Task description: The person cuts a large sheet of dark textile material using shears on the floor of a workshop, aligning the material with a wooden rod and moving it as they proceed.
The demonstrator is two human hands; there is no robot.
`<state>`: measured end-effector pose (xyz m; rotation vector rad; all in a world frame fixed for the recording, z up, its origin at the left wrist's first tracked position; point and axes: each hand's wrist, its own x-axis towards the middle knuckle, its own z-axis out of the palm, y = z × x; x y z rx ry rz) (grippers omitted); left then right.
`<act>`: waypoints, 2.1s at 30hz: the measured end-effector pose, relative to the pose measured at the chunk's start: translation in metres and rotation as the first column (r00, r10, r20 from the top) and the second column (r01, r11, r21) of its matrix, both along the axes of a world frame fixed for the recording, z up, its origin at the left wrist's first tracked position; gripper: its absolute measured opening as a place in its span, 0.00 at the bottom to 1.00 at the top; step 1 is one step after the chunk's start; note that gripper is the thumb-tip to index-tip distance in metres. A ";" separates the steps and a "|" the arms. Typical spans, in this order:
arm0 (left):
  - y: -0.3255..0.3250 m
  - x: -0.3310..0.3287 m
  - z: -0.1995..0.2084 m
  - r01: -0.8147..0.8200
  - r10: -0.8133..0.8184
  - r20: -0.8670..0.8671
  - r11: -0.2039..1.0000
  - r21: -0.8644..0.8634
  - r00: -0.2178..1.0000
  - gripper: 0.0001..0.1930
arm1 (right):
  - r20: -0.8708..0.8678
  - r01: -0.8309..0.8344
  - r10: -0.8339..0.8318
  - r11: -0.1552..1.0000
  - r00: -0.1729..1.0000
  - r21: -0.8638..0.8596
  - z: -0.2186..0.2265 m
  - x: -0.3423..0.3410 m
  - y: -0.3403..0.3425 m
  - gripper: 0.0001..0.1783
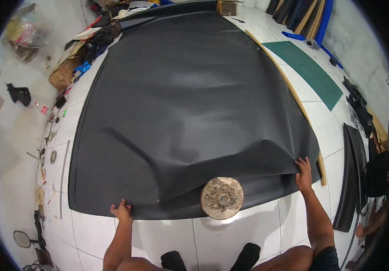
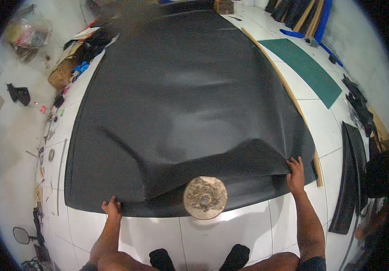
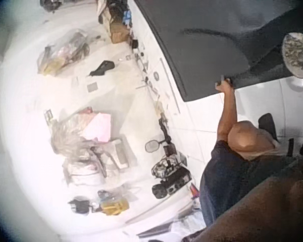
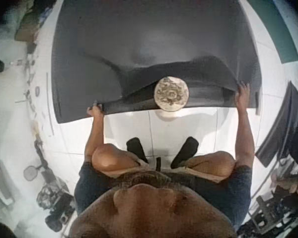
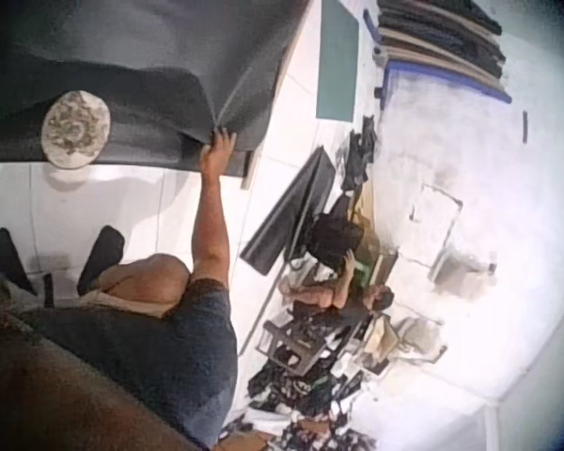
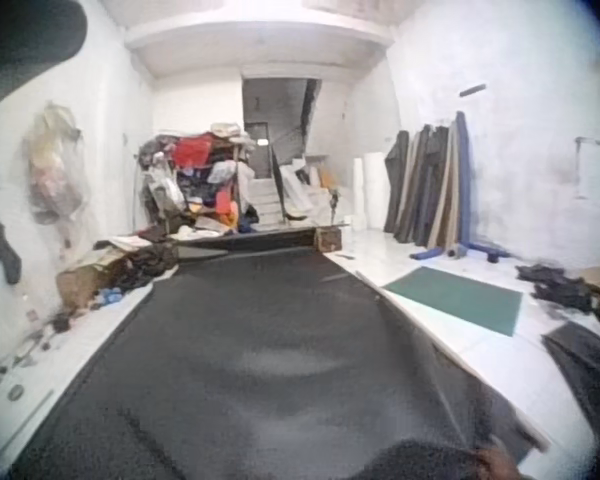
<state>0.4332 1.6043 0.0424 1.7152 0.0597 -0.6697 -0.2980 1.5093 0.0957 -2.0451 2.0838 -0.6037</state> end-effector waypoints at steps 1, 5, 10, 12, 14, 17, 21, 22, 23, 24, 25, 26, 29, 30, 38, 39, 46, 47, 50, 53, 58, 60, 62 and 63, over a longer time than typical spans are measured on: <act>-0.002 0.002 -0.001 -0.013 0.013 0.018 1.000 0.000 1.000 0.36 | 0.002 -0.019 0.019 1.000 1.000 -0.006 -0.005 -0.002 0.001 0.29; 0.010 0.001 0.000 -0.080 0.091 0.084 0.989 -0.127 0.992 0.37 | -0.090 -0.012 0.012 1.000 0.996 0.002 -0.014 -0.005 0.020 0.30; 0.026 0.029 0.008 -0.089 0.081 0.345 0.996 0.007 0.935 0.37 | -0.057 -0.059 0.064 0.994 0.996 0.087 0.007 0.033 0.030 0.27; 0.022 0.030 0.012 -0.094 0.073 0.402 0.995 0.031 0.912 0.37 | -0.083 0.011 -0.003 0.994 0.997 0.108 0.020 0.051 0.033 0.28; 0.016 0.035 0.010 -0.103 0.089 0.475 0.995 0.003 0.876 0.37 | -0.106 0.040 -0.030 0.994 0.994 0.102 0.021 0.047 0.035 0.29; 0.027 0.050 -0.023 -0.148 0.195 0.378 0.977 -0.151 0.905 0.36 | -0.159 0.064 -0.033 0.979 0.987 0.193 0.016 0.028 0.023 0.33; 0.012 -0.002 0.013 -0.132 0.114 -0.088 0.962 -0.240 0.990 0.39 | -0.429 0.095 0.087 0.917 0.899 0.386 0.120 0.100 0.037 0.43; 0.024 0.032 0.001 -0.090 0.046 -0.122 0.921 -0.378 0.991 0.38 | -0.322 -0.018 0.162 0.913 0.933 0.408 0.127 0.130 0.026 0.46; 0.029 0.030 -0.006 -0.036 -0.061 -0.243 0.926 -0.375 0.968 0.36 | -0.168 -0.214 0.305 0.885 0.937 0.413 0.130 0.154 0.019 0.43; 0.031 0.026 -0.008 0.015 -0.161 -0.357 0.925 -0.379 0.920 0.34 | -0.013 -0.406 0.443 0.832 0.896 0.378 0.130 0.180 0.015 0.41; 0.031 0.020 -0.009 0.060 -0.253 -0.464 0.918 -0.392 0.849 0.32 | 0.149 -0.564 0.547 0.763 0.824 0.318 0.133 0.209 0.017 0.38; 0.027 -0.004 -0.006 0.162 -0.317 -0.435 0.920 -0.358 0.843 0.32 | 0.152 -0.566 0.554 0.734 0.819 0.376 0.132 0.233 0.026 0.37; 0.014 -0.059 -0.003 0.429 -0.492 -0.360 0.869 -0.244 0.792 0.32 | -0.044 -0.651 0.685 0.709 0.728 0.270 0.115 0.256 0.043 0.32; 0.010 -0.070 0.002 0.470 -0.521 -0.353 0.853 -0.225 0.777 0.32 | -0.052 -0.634 0.674 0.716 0.737 0.291 0.110 0.258 0.039 0.31; -0.010 -0.054 -0.008 0.543 -0.593 -0.350 0.805 -0.238 0.725 0.25 | -0.159 -0.755 0.777 0.630 0.609 0.182 0.101 0.271 0.009 0.23; -0.009 -0.057 -0.014 0.540 -0.598 -0.359 0.801 -0.257 0.716 0.25 | -0.147 -0.761 0.781 0.625 0.607 0.176 0.096 0.267 0.011 0.22; 0.010 -0.056 -0.018 0.568 -0.589 -0.398 0.802 -0.184 0.703 0.23 | -0.023 -0.819 0.819 0.574 0.573 0.022 0.101 0.266 0.084 0.19; 0.014 -0.063 -0.022 0.602 -0.615 -0.400 0.779 -0.176 0.679 0.23 | 0.008 -0.798 0.800 0.598 0.600 0.071 0.106 0.261 0.095 0.19; 0.023 -0.058 -0.033 0.593 -0.596 -0.357 0.794 -0.130 0.719 0.24 | 0.093 -0.786 0.785 0.594 0.613 0.171 0.112 0.258 0.116 0.20; 0.027 -0.056 -0.036 0.611 -0.606 -0.353 0.784 -0.110 0.713 0.23 | 0.193 -0.789 0.771 0.556 0.607 0.263 0.103 0.251 0.145 0.23; 0.023 -0.047 -0.045 0.594 -0.569 -0.338 0.803 -0.035 0.750 0.20 | 0.256 -0.803 0.791 0.431 0.556 0.412 0.098 0.247 0.154 0.26; 0.023 -0.033 -0.049 0.598 -0.572 -0.360 0.800 -0.047 0.737 0.20 | 0.296 -0.832 0.802 0.394 0.519 0.390 0.094 0.246 0.150 0.26; 0.023 -0.036 -0.052 0.594 -0.568 -0.345 0.803 -0.034 0.747 0.20 | 0.333 -0.854 0.806 0.365 0.489 0.371 0.087 0.241 0.141 0.28; 0.023 -0.052 -0.053 0.600 -0.571 -0.331 0.800 -0.016 0.752 0.20 | 0.425 -0.840 0.730 0.405 0.535 0.362 0.083 0.228 0.131 0.29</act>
